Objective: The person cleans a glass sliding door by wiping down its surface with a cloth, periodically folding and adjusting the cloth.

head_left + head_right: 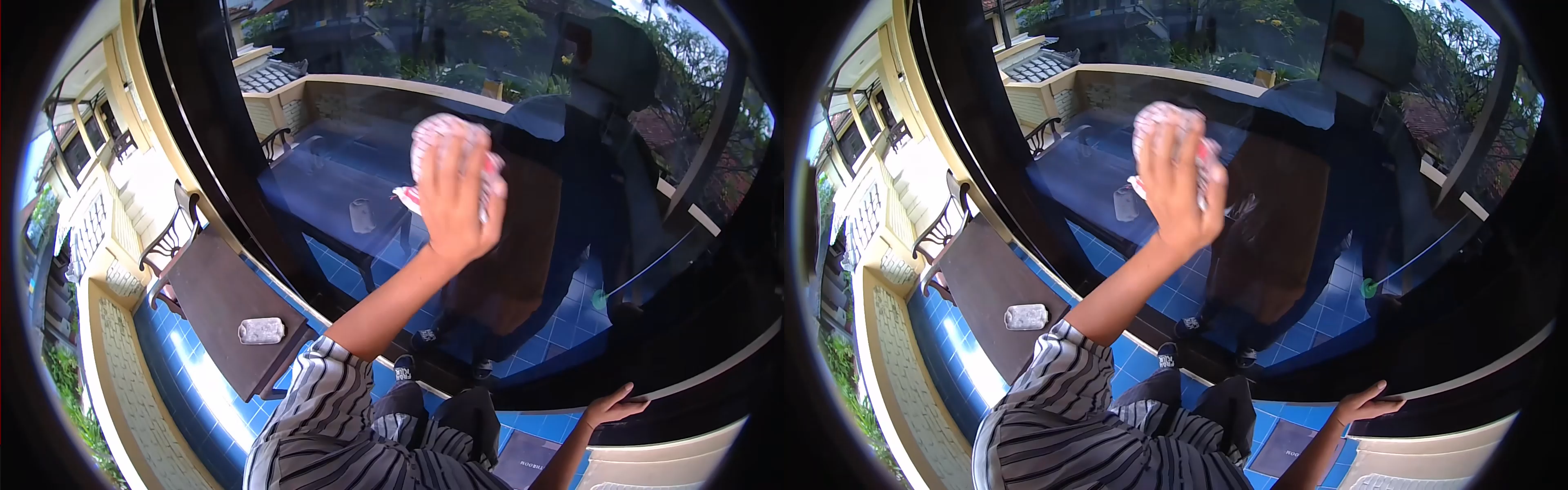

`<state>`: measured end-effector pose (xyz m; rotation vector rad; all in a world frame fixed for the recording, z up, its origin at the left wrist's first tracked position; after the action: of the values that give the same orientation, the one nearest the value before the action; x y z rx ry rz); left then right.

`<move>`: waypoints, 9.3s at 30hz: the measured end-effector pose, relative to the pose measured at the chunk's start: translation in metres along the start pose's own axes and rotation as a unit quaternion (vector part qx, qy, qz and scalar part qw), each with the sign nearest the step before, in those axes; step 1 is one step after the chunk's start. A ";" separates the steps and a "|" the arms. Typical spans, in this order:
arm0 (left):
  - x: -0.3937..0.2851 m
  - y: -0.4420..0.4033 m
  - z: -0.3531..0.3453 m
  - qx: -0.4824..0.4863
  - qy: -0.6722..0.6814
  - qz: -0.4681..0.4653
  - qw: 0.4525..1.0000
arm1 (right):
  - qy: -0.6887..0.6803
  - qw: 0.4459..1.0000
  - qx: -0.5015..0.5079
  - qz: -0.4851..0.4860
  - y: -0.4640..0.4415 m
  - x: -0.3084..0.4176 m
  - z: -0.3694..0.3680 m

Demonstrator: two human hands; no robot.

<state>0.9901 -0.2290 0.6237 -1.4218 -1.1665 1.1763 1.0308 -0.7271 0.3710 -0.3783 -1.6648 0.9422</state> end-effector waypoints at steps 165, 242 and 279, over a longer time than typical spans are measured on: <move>0.014 0.373 0.122 0.422 0.138 0.597 0.668 | -0.130 0.641 0.719 -0.235 0.290 0.087 -0.030; -0.125 0.320 0.109 0.718 0.204 0.258 0.614 | 0.040 0.754 0.653 0.051 0.189 0.099 -0.002; -0.119 0.286 0.096 0.650 0.513 0.436 0.352 | -0.313 0.284 0.901 -0.094 0.197 0.139 0.048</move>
<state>0.9150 -0.3746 0.3443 -0.8338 1.4837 0.8941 0.8989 -0.5275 0.3142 1.9041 -0.0909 2.1856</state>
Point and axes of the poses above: each hand's wrist, its own y-axis away from the middle knuckle, its own z-axis out of the back of the hand, x = y × z, the point moved 7 cm from there along -y, towards the middle knuckle, and after that the axes turned 8 degrees about -x, right-handed, at the moved point
